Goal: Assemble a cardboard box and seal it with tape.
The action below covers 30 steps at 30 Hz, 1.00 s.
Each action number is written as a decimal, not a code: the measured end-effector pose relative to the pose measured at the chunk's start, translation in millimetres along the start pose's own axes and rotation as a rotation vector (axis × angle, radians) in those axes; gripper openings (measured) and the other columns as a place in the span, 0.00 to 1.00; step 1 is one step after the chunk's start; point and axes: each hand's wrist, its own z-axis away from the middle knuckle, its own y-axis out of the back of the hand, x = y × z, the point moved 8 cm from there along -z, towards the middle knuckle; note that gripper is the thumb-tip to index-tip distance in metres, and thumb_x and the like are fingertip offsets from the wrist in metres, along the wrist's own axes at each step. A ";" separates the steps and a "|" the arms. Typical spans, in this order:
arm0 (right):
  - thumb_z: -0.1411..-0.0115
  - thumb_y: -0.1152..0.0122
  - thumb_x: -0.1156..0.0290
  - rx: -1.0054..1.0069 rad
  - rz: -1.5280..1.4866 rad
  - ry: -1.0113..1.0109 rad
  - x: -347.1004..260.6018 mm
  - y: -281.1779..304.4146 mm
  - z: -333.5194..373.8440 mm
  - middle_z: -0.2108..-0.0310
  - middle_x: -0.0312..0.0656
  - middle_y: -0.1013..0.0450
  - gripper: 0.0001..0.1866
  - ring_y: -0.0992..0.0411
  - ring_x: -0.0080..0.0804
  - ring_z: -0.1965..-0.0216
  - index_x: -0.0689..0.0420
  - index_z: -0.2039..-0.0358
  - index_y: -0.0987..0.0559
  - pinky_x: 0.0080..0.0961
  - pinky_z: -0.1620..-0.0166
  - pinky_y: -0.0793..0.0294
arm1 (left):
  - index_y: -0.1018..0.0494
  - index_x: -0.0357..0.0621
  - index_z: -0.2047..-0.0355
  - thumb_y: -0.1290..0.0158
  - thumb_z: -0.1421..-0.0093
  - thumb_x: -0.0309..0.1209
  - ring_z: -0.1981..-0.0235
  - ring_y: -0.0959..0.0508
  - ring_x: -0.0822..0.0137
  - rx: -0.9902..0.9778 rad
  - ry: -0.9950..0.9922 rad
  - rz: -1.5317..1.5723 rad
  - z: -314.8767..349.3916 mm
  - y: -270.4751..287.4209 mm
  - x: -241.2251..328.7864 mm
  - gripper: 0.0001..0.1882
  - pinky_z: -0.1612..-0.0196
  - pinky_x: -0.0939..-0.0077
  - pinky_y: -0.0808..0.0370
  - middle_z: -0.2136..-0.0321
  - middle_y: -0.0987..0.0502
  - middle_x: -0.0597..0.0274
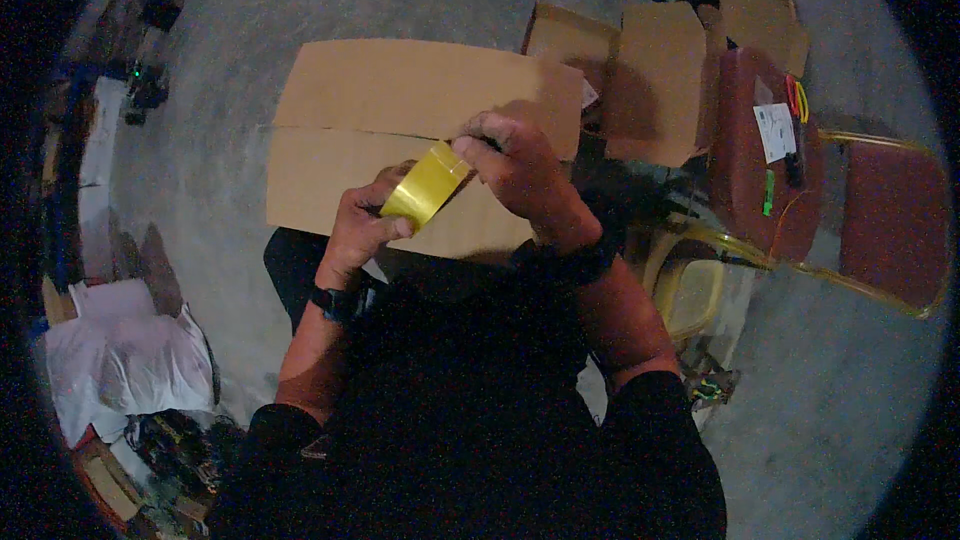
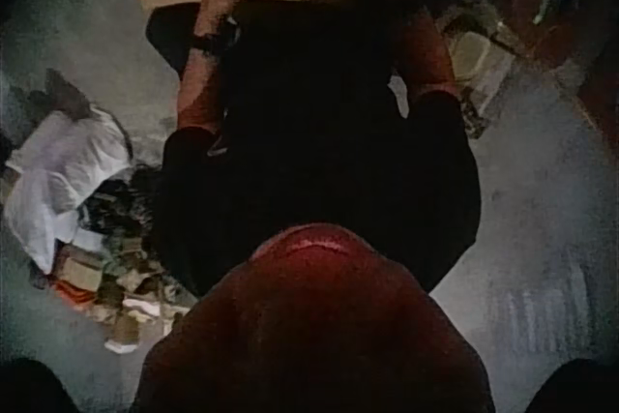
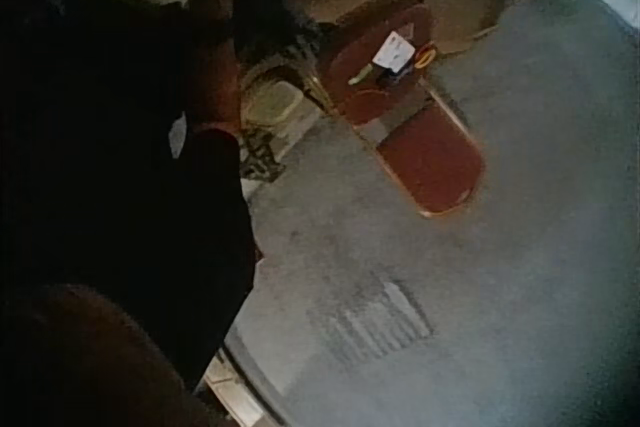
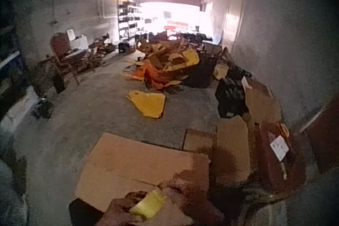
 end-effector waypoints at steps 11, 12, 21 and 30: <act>0.42 0.40 0.71 -0.037 -0.043 -0.031 14.6 3.9 -1.9 0.65 0.44 0.22 0.13 0.24 0.32 0.62 0.64 0.58 0.20 0.29 0.56 0.26 | 0.19 0.35 0.64 0.28 0.57 0.35 0.45 0.29 0.57 -0.013 0.091 -0.024 -4.4 4.1 -10.3 0.22 0.40 0.61 0.36 0.56 0.20 0.53; 0.41 0.40 0.71 -0.039 -0.059 -0.026 15.3 3.7 -1.8 0.65 0.44 0.22 0.12 0.24 0.32 0.62 0.64 0.58 0.20 0.29 0.55 0.26 | 0.19 0.35 0.64 0.28 0.57 0.35 0.45 0.29 0.57 -0.011 0.091 -0.021 -4.9 4.7 -10.4 0.22 0.40 0.61 0.36 0.56 0.20 0.53; 0.41 0.39 0.73 -0.055 -0.063 -0.004 20.2 7.6 -4.1 0.66 0.43 0.21 0.10 0.24 0.30 0.62 0.62 0.60 0.18 0.28 0.56 0.25 | 0.19 0.35 0.65 0.27 0.59 0.34 0.45 0.29 0.57 -0.018 0.107 -0.033 -6.0 4.2 -11.9 0.22 0.39 0.61 0.37 0.58 0.20 0.55; 0.41 0.38 0.72 -0.101 0.002 0.111 12.4 10.8 -12.4 0.69 0.44 0.21 0.08 0.22 0.32 0.64 0.62 0.63 0.18 0.29 0.58 0.24 | 0.18 0.35 0.65 0.27 0.60 0.34 0.46 0.28 0.57 -0.025 0.099 -0.011 -4.6 5.7 -14.0 0.22 0.40 0.61 0.37 0.61 0.19 0.57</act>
